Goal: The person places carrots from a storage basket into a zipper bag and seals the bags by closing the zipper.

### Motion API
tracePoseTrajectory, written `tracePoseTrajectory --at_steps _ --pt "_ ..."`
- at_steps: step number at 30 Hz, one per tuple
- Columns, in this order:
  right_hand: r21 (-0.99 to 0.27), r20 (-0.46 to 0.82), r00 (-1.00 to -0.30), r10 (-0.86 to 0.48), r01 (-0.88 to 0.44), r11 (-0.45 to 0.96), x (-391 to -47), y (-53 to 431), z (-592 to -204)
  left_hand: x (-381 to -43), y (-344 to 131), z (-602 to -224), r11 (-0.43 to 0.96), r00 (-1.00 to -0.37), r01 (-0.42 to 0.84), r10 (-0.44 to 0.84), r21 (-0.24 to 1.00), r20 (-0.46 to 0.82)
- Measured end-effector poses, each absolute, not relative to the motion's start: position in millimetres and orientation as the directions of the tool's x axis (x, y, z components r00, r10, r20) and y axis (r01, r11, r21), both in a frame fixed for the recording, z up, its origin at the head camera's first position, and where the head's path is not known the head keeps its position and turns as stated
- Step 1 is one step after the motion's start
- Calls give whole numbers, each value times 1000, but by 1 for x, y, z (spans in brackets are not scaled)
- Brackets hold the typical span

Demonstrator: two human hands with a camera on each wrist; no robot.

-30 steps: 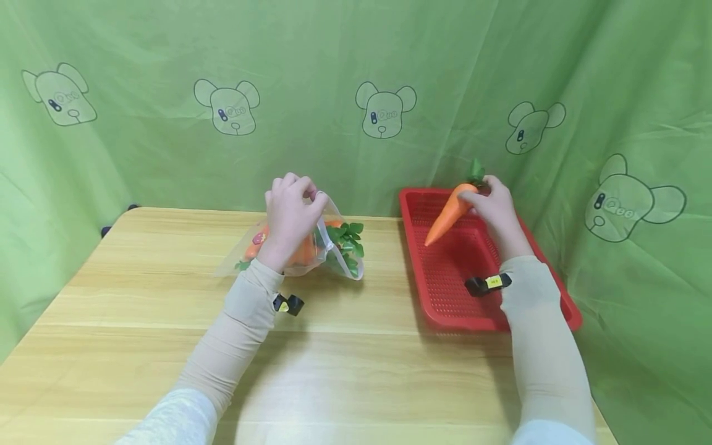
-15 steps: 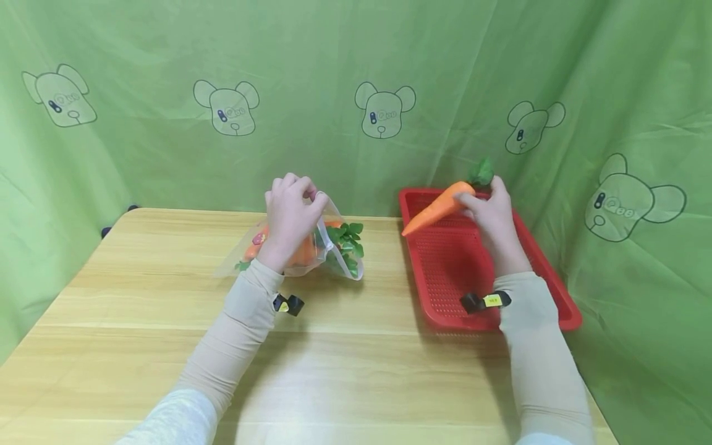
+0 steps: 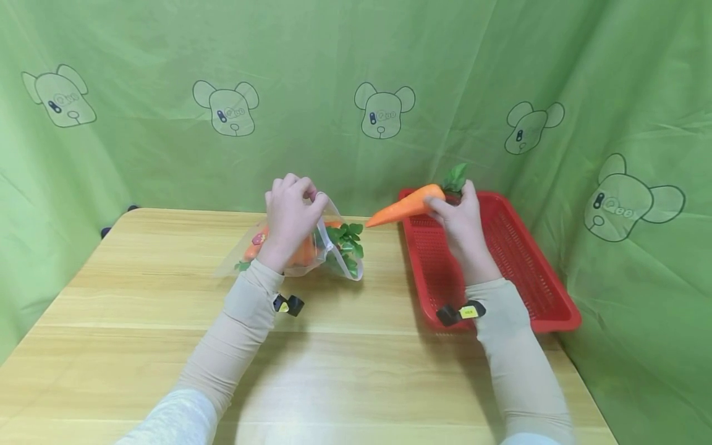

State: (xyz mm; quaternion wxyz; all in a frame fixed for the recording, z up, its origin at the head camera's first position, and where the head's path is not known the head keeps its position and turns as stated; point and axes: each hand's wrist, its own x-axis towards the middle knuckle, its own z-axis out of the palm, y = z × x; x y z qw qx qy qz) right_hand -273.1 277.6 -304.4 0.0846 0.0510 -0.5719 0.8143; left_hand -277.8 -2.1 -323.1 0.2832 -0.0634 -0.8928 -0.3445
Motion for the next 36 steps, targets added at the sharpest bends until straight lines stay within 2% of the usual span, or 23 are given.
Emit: tracePoseTrajectory --at_steps 9,15,21,27,36 --pt "-928 191 -978 89 -209 -308 -273 241 -310 -278 -2 -323 754 -832 308 -82 581 548" --pt "-970 169 -980 101 -184 -162 -275 219 -315 -278 -2 -323 756 -830 310 -82 577 552" --pt "-981 178 -983 45 -174 86 -277 204 -327 -279 -3 -324 758 -830 303 -88 577 551" --pt "-986 128 -992 6 -127 109 -275 191 -335 -279 -4 -323 759 -831 306 -81 574 550" --pt "-948 129 -986 -105 -154 278 -274 181 -343 -278 -5 -322 765 -827 308 -79 566 556"
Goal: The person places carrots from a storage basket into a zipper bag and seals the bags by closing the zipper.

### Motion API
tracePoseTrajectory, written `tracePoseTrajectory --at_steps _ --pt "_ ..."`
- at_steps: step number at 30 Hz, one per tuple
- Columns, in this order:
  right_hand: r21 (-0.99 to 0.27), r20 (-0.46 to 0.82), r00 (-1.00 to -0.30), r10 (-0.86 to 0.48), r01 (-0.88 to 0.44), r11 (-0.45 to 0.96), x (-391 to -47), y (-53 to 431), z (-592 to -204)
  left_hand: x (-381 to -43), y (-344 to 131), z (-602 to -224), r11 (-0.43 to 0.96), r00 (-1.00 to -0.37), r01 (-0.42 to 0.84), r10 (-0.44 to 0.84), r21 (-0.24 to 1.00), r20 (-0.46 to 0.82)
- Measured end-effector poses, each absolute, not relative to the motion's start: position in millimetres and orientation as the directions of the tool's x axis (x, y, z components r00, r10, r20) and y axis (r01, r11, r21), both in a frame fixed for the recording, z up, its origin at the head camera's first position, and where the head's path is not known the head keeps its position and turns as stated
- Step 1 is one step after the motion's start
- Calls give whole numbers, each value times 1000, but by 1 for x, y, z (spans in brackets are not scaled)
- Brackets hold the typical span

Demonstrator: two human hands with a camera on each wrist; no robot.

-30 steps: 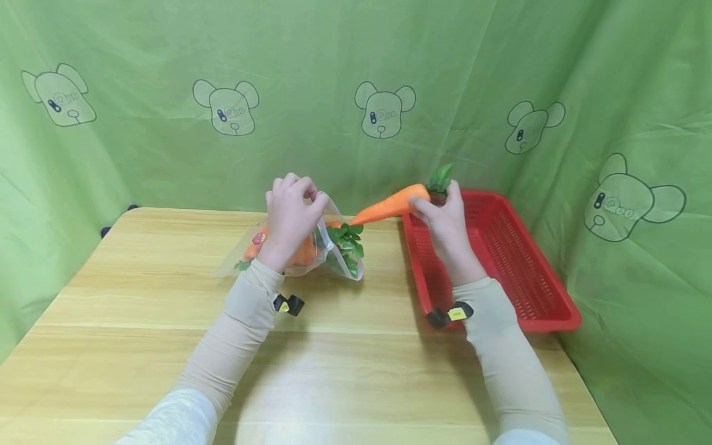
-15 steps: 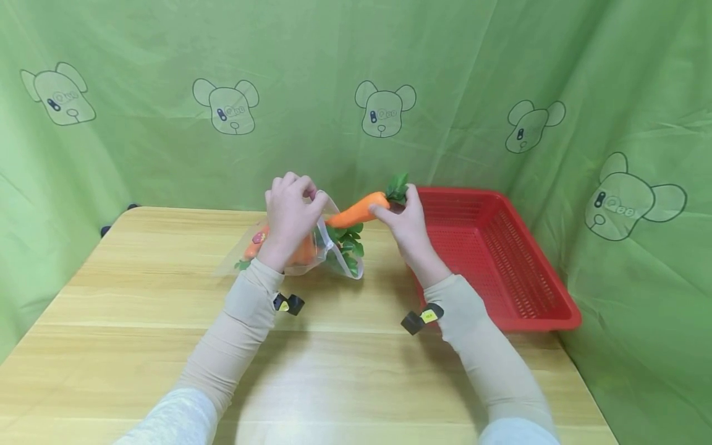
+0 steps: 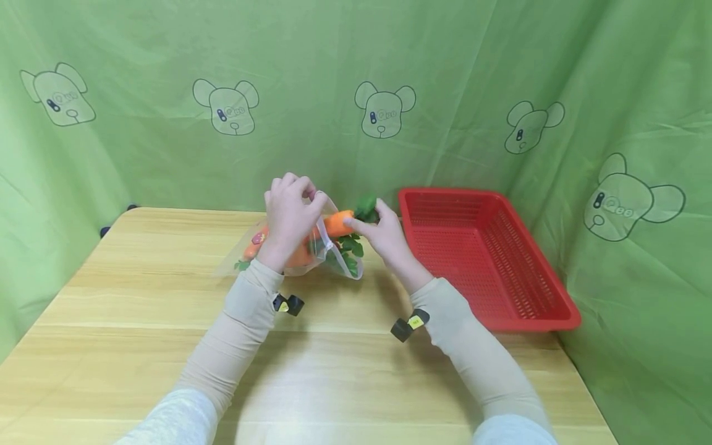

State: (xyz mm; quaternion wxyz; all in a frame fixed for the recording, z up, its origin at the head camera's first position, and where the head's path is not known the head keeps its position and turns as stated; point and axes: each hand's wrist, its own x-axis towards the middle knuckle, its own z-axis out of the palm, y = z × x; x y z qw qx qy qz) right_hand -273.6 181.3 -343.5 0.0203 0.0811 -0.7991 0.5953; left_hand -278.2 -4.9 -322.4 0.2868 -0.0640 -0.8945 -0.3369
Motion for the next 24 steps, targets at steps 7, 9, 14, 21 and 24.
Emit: tracePoseTrajectory --at_steps 7,9,14,21,24 --pt "-915 132 -980 -150 -178 362 -275 188 -342 -276 -5 -322 766 -835 294 -85 572 543" --pt "-919 147 -980 -138 -186 347 -274 191 -339 -276 -4 -322 772 -836 291 -83 565 543" --pt "-919 175 -979 -102 -199 340 -270 201 -333 -276 -2 -322 778 -836 287 -81 559 543" --pt "-910 117 -976 -181 -178 375 -269 199 -335 -276 -1 -324 767 -837 293 -83 571 541" --pt "-905 96 -973 -210 -174 388 -269 193 -337 -276 -1 -324 770 -840 292 -76 567 537"
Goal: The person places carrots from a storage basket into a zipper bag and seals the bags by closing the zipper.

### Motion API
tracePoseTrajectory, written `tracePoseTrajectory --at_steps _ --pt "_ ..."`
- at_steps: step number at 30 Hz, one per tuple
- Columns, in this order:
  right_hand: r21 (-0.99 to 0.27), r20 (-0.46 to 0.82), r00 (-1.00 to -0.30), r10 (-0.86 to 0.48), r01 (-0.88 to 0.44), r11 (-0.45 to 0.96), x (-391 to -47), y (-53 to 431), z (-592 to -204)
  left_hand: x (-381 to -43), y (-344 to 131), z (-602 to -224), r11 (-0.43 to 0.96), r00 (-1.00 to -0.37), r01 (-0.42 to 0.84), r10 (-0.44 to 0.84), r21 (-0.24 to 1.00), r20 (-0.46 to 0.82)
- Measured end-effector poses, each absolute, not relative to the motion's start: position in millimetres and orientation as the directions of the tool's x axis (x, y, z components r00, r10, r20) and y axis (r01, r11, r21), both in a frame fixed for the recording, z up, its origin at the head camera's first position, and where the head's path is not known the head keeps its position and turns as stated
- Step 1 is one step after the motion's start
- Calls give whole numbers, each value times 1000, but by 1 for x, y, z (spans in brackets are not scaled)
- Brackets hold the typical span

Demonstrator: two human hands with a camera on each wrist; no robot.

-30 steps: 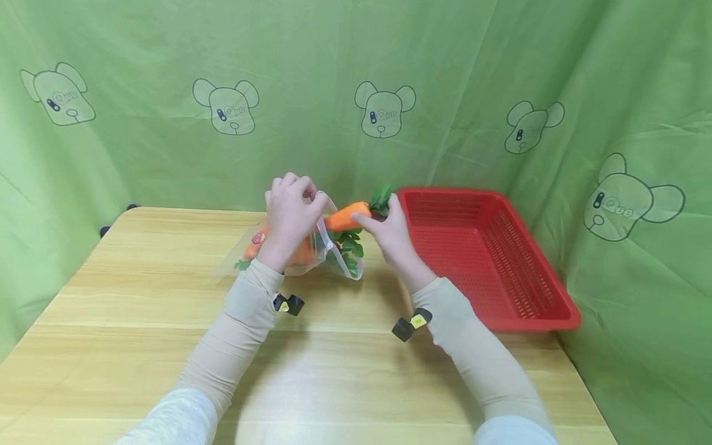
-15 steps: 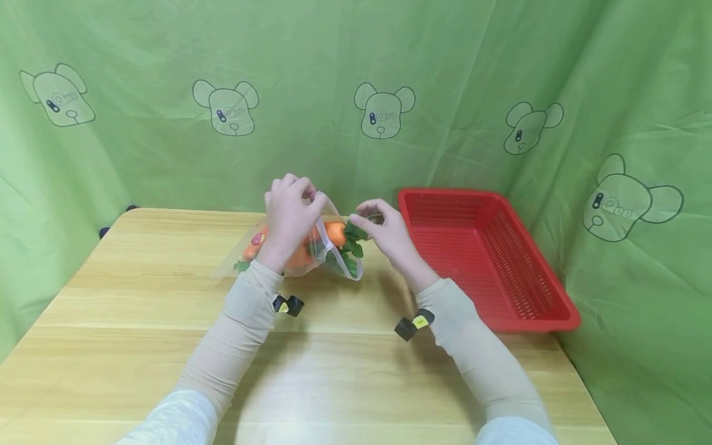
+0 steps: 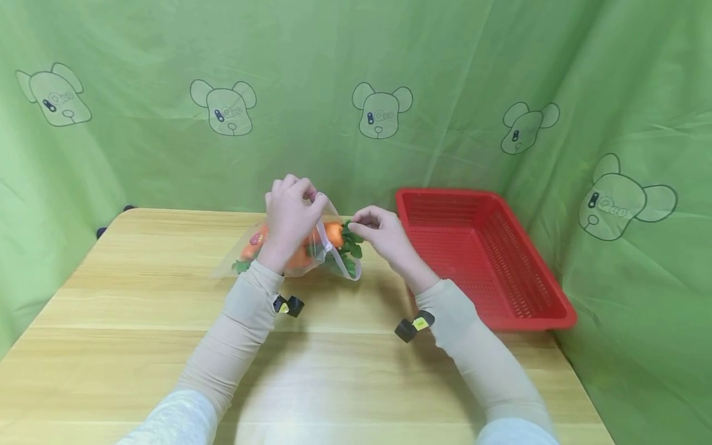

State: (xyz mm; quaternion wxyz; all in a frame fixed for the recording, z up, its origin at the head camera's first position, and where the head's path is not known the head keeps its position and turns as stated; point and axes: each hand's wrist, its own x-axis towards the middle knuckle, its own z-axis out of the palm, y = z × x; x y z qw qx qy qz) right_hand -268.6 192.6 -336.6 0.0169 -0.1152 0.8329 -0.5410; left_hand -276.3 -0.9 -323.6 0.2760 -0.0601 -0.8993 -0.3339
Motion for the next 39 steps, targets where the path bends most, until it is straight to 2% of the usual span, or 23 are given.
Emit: tracePoseTrajectory --at_steps 10,18,27,33,39 --pt "-953 10 -932 -363 -119 279 -268 179 -337 -277 -2 -323 769 -831 300 -79 564 550" --pt "-944 143 -966 -216 -199 264 -271 194 -335 -278 -5 -321 763 -831 291 -97 577 547" --pt "-916 155 -975 -160 -203 346 -284 204 -337 -279 -12 -318 762 -818 293 -112 577 564" --pt "-869 90 -965 -246 -197 454 -296 201 -343 -279 -19 -314 765 -813 285 -126 577 569" --pt "-779 76 -944 -321 -258 572 -303 195 -345 -280 -25 -309 762 -811 283 -134 583 569"
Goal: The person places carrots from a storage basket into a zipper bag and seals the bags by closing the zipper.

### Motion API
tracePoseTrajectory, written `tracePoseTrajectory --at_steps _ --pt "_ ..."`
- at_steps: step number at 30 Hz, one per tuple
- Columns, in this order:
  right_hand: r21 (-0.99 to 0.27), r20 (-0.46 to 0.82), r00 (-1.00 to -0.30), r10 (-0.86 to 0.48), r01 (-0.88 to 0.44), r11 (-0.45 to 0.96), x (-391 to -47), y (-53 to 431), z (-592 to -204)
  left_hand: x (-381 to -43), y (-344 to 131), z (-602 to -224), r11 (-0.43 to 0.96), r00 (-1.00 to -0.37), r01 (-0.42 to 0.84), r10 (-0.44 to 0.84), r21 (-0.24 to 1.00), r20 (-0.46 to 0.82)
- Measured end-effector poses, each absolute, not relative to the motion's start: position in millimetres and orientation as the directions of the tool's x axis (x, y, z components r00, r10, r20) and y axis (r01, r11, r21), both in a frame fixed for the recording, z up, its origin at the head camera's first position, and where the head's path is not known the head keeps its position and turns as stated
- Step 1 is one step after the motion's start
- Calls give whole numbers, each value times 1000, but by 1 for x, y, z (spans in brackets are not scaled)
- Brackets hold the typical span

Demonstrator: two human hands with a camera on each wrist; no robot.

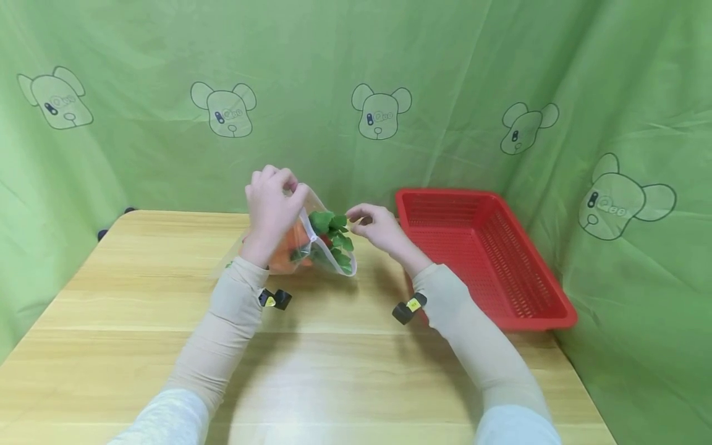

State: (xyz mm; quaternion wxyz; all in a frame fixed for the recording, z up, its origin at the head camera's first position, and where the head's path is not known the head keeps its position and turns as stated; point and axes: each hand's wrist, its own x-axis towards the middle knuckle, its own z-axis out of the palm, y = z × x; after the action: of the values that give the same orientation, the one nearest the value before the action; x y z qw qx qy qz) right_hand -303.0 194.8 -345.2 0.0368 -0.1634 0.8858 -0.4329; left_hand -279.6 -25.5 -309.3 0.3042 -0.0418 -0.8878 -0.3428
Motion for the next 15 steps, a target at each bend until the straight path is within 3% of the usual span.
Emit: tracePoseTrajectory --at_steps 10,15 --pt "-638 253 -885 -391 -457 620 -305 180 -347 -280 -36 -306 755 -791 290 -157 588 591" --pt "-627 305 -866 -396 -495 602 -305 176 -343 -279 -46 -302 737 -799 288 -166 611 577"
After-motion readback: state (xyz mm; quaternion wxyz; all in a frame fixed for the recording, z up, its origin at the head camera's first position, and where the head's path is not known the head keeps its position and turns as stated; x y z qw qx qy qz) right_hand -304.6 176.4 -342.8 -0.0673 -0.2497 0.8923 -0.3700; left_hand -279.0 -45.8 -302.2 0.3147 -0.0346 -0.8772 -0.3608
